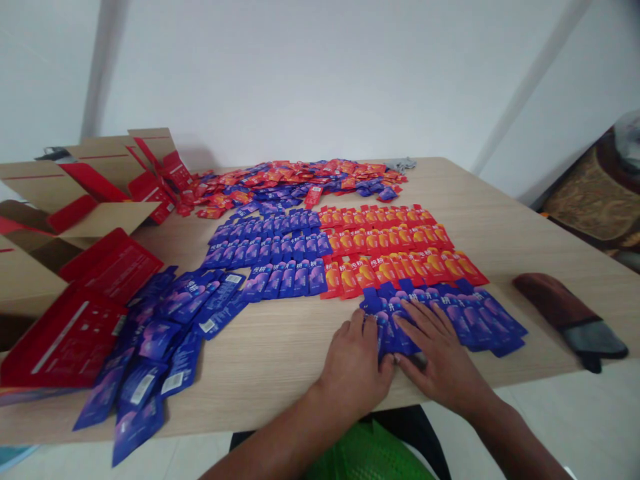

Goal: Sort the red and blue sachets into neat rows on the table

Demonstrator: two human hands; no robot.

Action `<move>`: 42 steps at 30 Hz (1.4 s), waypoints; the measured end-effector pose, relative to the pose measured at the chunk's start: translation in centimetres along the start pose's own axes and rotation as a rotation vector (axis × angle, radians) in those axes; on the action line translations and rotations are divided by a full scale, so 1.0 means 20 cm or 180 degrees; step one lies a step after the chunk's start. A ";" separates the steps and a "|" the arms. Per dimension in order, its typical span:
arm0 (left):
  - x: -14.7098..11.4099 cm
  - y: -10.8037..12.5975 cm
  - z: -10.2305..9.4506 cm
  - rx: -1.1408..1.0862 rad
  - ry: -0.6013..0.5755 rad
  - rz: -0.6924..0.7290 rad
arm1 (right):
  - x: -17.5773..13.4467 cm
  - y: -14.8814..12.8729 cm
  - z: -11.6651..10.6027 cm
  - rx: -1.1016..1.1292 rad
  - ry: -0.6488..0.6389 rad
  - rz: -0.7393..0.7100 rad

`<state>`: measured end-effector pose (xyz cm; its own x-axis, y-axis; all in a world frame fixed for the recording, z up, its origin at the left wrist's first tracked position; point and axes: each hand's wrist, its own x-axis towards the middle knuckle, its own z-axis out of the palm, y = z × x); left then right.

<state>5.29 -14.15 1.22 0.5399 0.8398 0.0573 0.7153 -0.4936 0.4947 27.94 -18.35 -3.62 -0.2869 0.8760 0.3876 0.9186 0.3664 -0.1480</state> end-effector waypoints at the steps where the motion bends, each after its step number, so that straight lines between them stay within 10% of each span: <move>1: 0.00 0.00 0.01 -0.0017 -0.0009 -0.0062 | 0.00 0.00 0.01 -0.0008 0.0002 0.0004; 42: -0.08 -0.10 0.04 0.0109 0.0345 -0.0114 | -0.02 -0.03 0.00 0.0124 0.0354 -0.0003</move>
<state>3.35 -14.65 -0.61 0.4639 0.8756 0.1346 0.7490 -0.4688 0.4683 27.52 -18.93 -3.69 -0.2538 0.8363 0.4861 0.9065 0.3810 -0.1822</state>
